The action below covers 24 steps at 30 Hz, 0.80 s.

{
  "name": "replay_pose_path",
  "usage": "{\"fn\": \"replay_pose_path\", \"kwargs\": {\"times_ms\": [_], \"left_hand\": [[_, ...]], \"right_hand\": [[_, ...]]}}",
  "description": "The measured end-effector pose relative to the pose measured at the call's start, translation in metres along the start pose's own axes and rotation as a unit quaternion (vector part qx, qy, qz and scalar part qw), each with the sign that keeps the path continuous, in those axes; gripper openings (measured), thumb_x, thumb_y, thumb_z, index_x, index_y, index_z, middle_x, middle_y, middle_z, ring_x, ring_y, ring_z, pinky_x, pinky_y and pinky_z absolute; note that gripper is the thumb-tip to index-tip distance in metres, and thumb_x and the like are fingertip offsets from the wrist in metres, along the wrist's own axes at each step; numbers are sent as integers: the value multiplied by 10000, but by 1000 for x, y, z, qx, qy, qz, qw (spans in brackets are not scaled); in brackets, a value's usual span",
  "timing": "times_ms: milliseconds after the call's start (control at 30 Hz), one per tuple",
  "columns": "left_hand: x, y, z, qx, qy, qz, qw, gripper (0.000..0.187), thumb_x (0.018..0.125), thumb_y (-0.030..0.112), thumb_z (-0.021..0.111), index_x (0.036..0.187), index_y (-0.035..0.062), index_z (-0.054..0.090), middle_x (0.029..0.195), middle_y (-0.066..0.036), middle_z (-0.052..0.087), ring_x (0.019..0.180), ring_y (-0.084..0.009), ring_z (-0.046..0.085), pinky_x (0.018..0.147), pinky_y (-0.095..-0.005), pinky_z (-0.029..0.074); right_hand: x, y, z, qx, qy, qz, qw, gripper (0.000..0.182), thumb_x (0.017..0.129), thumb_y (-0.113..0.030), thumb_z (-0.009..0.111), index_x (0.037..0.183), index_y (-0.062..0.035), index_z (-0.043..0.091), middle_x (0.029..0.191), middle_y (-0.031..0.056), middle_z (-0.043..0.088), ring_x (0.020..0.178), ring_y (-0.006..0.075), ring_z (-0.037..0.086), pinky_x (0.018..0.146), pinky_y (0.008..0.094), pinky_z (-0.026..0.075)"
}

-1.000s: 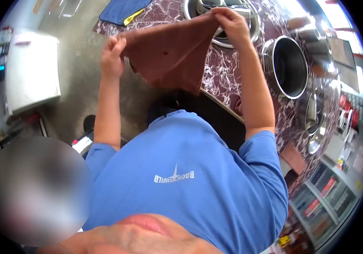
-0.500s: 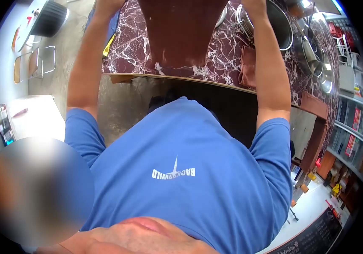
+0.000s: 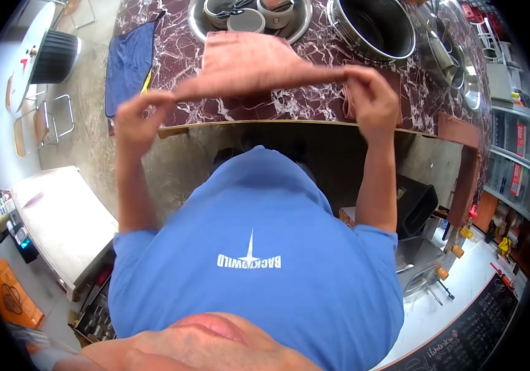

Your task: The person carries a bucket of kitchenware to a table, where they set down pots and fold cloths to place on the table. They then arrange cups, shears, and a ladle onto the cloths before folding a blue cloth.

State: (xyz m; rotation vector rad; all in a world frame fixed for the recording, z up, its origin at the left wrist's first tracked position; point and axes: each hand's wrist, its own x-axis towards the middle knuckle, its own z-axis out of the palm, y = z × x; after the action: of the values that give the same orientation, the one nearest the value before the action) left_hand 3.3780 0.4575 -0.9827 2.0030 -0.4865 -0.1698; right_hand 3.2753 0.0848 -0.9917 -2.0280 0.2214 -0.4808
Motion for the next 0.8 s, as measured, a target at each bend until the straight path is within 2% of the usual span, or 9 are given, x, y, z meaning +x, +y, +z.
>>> {"fn": "replay_pose_path", "kwargs": {"times_ms": [67,200,300,500,600,667,700,733,800], "left_hand": [[-25,-22,14,-39,-40,-30,998,125,819,-40,655,929,-6,702,842,-48,696,804,-88,628,721,-218,488],[-59,-79,47,-102,-51,-86,990,102,842,9,651,932,4,698,809,-33,691,749,-62,607,674,-217,485],[-69,-115,64,-150,-93,-210,962,119,849,45,658,950,-12,686,818,-35,678,745,-71,581,676,-219,465],[-14,-166,83,-92,-85,-148,981,121,855,72,669,941,-11,684,810,-25,669,749,-92,601,693,-230,476],[35,-218,88,-140,-67,-150,976,114,869,84,661,951,6,676,794,-22,655,746,-81,597,688,-221,473],[68,-231,89,-82,-61,-177,979,105,884,82,645,958,12,669,761,11,632,728,-50,580,675,-196,461],[82,-235,93,-36,-59,-186,980,206,863,128,659,1026,2,653,848,-57,654,797,-138,625,733,-272,495],[85,-232,101,-33,-62,-180,981,206,863,128,659,1026,2,653,848,-57,654,797,-138,625,733,-272,495],[88,-226,127,245,72,-35,966,355,827,196,671,1114,-6,621,1024,-167,646,960,-281,623,866,-381,485]], "right_hand": [[-32,9,10,40,-18,40,998,129,887,25,592,990,1,667,849,43,645,783,101,594,719,231,476],[-79,52,28,-52,-70,28,996,103,858,34,599,941,5,652,829,95,632,764,170,604,715,256,470],[-91,77,40,-68,-97,53,992,94,856,19,592,927,-2,649,843,109,636,775,217,616,722,285,483],[-39,148,67,-125,-109,-41,985,136,844,-94,564,942,-58,652,955,138,636,937,313,599,826,385,480],[17,173,101,-115,-103,27,988,203,829,-158,523,940,-74,670,960,160,662,950,339,620,822,415,486],[50,187,123,-140,-84,85,983,202,841,-179,529,936,-87,682,978,152,673,969,328,630,840,416,492],[60,200,136,-152,-48,98,982,202,851,-182,537,971,-86,668,986,151,669,975,320,627,855,414,490],[65,211,149,-158,-12,124,980,246,846,-197,565,1061,-98,631,1061,152,645,1020,332,604,867,419,488],[59,206,168,-193,57,100,974,324,835,-207,588,1139,-95,583,1141,152,606,1086,346,565,896,441,469]]}}
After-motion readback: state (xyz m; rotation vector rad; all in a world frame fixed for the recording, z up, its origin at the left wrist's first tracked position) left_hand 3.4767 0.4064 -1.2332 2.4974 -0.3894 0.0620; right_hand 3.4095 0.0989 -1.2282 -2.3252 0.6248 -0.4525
